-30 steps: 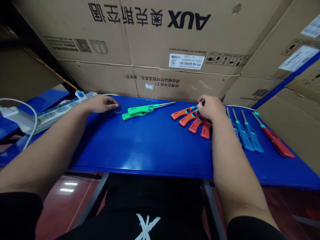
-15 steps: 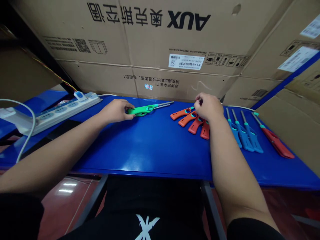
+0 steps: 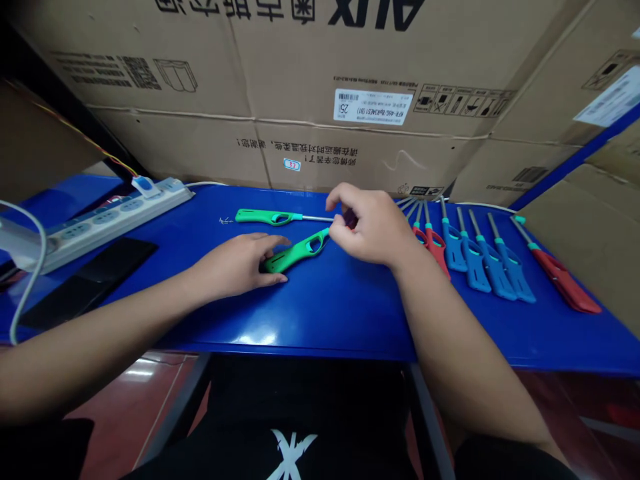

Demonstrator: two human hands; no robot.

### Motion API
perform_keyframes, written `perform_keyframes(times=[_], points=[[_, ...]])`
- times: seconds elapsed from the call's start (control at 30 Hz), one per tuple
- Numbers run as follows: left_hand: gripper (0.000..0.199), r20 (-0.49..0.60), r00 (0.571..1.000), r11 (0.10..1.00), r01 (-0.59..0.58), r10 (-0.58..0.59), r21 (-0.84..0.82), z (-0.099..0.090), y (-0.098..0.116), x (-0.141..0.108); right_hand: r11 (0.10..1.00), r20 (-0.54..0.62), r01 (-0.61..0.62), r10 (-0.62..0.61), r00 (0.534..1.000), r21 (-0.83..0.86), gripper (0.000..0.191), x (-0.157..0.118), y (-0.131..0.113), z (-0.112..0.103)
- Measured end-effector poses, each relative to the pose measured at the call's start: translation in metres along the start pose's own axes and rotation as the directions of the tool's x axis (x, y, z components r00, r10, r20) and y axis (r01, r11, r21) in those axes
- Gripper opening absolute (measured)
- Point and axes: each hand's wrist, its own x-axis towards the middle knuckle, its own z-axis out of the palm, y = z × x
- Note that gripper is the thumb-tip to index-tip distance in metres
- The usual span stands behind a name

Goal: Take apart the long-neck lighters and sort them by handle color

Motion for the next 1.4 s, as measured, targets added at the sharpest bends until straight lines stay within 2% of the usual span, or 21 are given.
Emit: perform_keyframes(times=[0.13, 0.27, 0.33, 0.4, 0.53, 0.73, 0.97, 1.07, 1.17, 1.33, 1.4], points=[[0.072, 0.08, 0.996, 0.995, -0.029, 0.036, -0.093, 0.004, -0.004, 0.004, 0.995, 0.092, 0.098, -0.098, 0.991, 0.001, 0.02, -0.002, -0.008, 0.008], [0.081, 0.077, 0.993, 0.984, -0.075, 0.088, -0.161, 0.008, -0.007, 0.007, 0.977, 0.026, 0.159, -0.164, 0.986, 0.143, 0.014, -0.003, -0.014, 0.018], [0.078, 0.058, 0.988, 0.974, -0.131, 0.144, -0.183, 0.013, -0.009, 0.008, 0.957, -0.003, 0.225, -0.228, 0.974, 0.184, 0.012, -0.004, -0.021, 0.025], [0.071, 0.027, 0.977, 0.955, -0.202, 0.213, -0.218, 0.019, -0.012, 0.011, 0.94, 0.023, 0.283, -0.292, 0.956, 0.192, 0.012, -0.004, -0.029, 0.032], [0.061, -0.026, 0.954, 0.906, -0.293, 0.299, -0.305, 0.028, -0.018, 0.016, 0.936, 0.084, 0.299, -0.319, 0.944, 0.186, 0.014, -0.005, -0.038, 0.038], [0.059, -0.01, 0.957, 0.896, -0.277, 0.291, -0.346, 0.029, -0.016, 0.017, 0.946, 0.083, 0.282, -0.298, 0.951, 0.162, 0.014, -0.004, -0.038, 0.033], [0.053, -0.009, 0.958, 0.908, -0.275, 0.287, -0.316, 0.028, -0.013, 0.017, 0.944, 0.112, 0.292, -0.31, 0.944, 0.155, 0.014, -0.004, -0.037, 0.035], [0.054, -0.029, 0.959, 0.919, -0.278, 0.282, -0.279, 0.03, -0.013, 0.017, 0.954, 0.206, 0.293, -0.3, 0.932, 0.066, 0.015, -0.002, -0.041, 0.029], [0.055, -0.059, 0.958, 0.923, -0.287, 0.282, -0.256, 0.032, -0.013, 0.017, 0.954, 0.347, 0.294, -0.254, 0.903, -0.065, 0.029, 0.003, -0.048, 0.018], [0.054, -0.085, 0.944, 0.898, -0.329, 0.318, -0.293, 0.032, -0.013, 0.016, 0.91, 0.397, 0.381, -0.414, 0.819, 0.164, 0.042, 0.008, -0.053, 0.005], [0.056, -0.094, 0.943, 0.901, -0.334, 0.32, -0.277, 0.033, -0.013, 0.017, 0.93, 0.426, 0.358, -0.356, 0.831, 0.08, 0.038, 0.009, -0.052, 0.005]])
